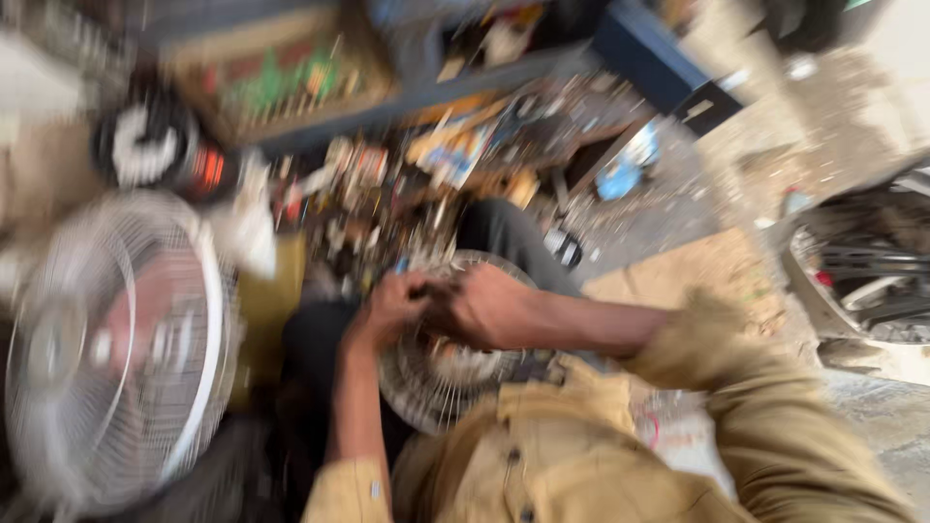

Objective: The person sits on the floor and uses a small metal tool to scrape and clean the copper windings of a motor stator. They repeatedly scrape the surface and remove debris by hand throughout the clip.

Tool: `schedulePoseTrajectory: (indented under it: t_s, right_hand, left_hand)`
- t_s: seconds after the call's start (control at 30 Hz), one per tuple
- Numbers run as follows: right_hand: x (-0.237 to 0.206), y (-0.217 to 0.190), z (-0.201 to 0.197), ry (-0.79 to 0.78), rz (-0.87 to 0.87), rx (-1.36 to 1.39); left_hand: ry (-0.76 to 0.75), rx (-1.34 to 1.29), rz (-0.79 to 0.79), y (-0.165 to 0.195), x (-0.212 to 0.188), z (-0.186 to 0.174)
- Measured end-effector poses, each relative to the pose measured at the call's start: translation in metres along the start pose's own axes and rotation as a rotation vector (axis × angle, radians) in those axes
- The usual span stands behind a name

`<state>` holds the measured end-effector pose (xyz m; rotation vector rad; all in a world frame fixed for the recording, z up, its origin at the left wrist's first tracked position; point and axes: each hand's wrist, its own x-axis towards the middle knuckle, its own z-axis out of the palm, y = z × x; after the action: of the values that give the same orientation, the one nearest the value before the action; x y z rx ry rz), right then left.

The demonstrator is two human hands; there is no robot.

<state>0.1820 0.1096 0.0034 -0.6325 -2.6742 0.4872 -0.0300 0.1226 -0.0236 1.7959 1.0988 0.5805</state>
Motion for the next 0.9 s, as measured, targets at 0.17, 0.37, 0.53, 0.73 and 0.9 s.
schedulePoseTrajectory:
  t_s: [0.17, 0.37, 0.53, 0.73, 0.9]
  right_hand:
    - [-0.072, -0.034, -0.039, -0.156, 0.110, 0.115]
    - [-0.075, 0.029, -0.028, 0.109, 0.121, 0.313]
    - [-0.023, 0.066, 0.000, 0.154, 0.178, 0.279]
    - [-0.011, 0.024, -0.029, 0.212, 0.061, -0.180]
    - [-0.046, -0.025, -0.063, -0.216, -0.040, 0.166]
  left_hand:
    - [0.496, -0.275, 0.174, 0.032, -0.063, 0.044]
    - [0.466, 0.764, 0.401, 0.046, -0.092, 0.088]
    - [0.602, 0.337, 0.386, 0.048, -0.071, 0.068]
    - [0.189, 0.103, 0.071, 0.023, -0.009, 0.020]
    - [0.347, -0.310, 0.193, 0.037, -0.038, 0.026]
